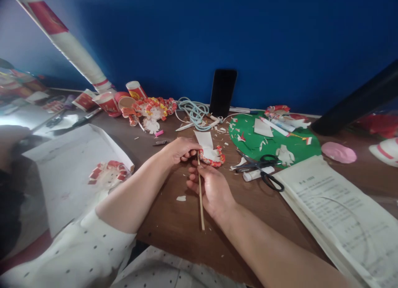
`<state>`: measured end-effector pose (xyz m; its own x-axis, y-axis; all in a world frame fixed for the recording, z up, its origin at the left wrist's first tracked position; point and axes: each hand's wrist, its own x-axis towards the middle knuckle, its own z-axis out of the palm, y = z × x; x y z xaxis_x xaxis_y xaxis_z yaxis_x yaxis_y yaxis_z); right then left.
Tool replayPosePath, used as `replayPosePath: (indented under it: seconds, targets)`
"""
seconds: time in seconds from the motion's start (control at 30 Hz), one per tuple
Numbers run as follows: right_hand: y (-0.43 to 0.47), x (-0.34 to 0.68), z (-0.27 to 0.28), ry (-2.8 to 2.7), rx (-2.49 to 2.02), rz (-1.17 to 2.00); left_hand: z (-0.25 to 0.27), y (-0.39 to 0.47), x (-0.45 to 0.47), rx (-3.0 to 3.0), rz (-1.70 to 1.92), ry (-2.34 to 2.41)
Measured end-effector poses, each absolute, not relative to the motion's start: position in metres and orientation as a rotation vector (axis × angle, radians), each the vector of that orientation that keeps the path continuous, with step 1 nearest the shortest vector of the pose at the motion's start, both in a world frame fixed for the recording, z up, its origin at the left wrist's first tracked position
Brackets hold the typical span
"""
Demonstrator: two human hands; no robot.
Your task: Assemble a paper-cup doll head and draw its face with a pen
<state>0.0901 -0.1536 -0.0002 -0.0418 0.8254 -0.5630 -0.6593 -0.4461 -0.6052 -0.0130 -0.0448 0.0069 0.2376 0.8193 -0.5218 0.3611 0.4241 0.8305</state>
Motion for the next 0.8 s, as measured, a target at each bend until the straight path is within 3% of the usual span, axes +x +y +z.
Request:
replayPosePath:
  seconds: [0.8]
  targets:
    - [-0.1534, 0.0871, 0.0012, -0.167, -1.152, 1.735, 0.0040, -0.0457, -0.0110, 1.211, 0.471, 1.372]
